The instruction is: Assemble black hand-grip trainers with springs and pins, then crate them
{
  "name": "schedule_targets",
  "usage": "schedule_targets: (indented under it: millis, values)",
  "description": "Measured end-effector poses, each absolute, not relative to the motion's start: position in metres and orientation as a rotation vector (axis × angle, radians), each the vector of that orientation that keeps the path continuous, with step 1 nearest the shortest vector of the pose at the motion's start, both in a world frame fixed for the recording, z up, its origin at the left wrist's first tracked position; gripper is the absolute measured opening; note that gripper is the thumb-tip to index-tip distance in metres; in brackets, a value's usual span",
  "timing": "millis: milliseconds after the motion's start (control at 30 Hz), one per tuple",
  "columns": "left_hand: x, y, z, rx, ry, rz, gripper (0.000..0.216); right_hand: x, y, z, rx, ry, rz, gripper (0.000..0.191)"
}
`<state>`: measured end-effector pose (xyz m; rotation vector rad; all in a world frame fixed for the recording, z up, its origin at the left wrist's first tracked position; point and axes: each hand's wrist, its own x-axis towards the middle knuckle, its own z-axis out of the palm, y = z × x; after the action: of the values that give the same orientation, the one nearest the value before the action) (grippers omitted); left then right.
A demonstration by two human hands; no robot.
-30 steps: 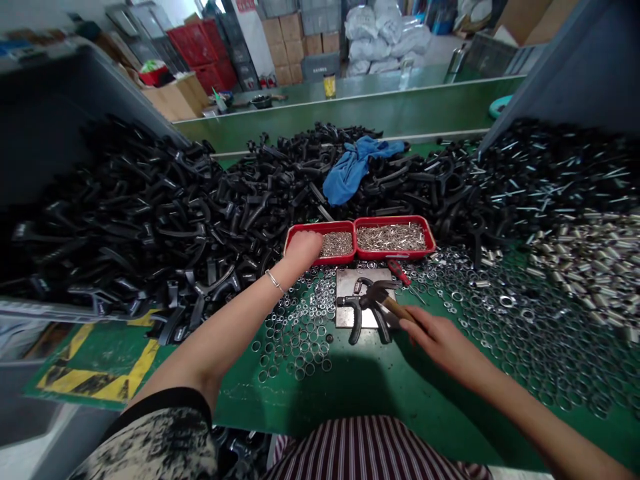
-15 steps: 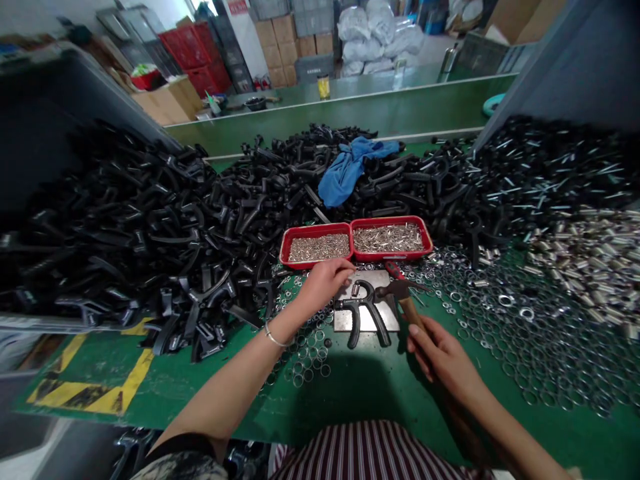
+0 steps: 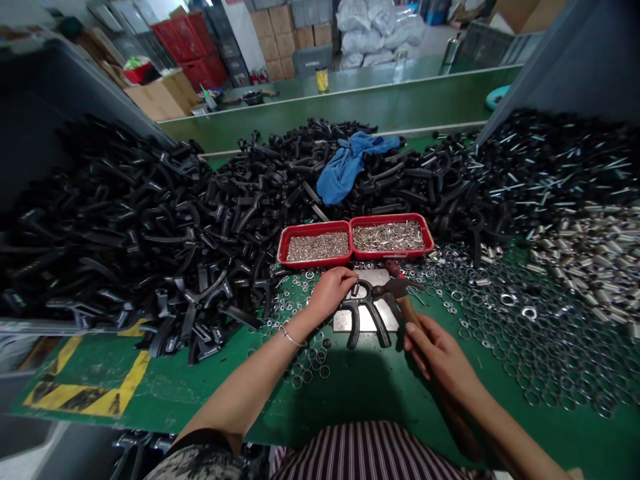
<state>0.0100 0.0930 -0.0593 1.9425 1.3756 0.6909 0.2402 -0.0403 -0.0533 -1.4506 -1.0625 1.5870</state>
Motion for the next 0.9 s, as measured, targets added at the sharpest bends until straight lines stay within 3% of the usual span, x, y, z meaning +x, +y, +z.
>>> schedule_targets:
  millis: [333,600,767,900]
  values:
    - [0.009,0.092,-0.065,2.908,1.181,0.253,0.019,0.252,-0.034,-0.038,-1.529,-1.215,1.540,0.045]
    - [0.005,0.051,-0.055,2.507,1.460,0.680,0.034,0.264,0.005,0.007,-1.632,-1.911,1.081,0.046]
    - [0.002,0.017,-0.064,2.659,1.244,0.593,0.030,0.241,0.028,0.018,-1.590,-2.100,0.737,0.046]
    - [0.001,0.017,-0.070,2.688,1.229,0.582,0.031,0.234,0.040,0.003,-1.577,-2.335,0.879,0.038]
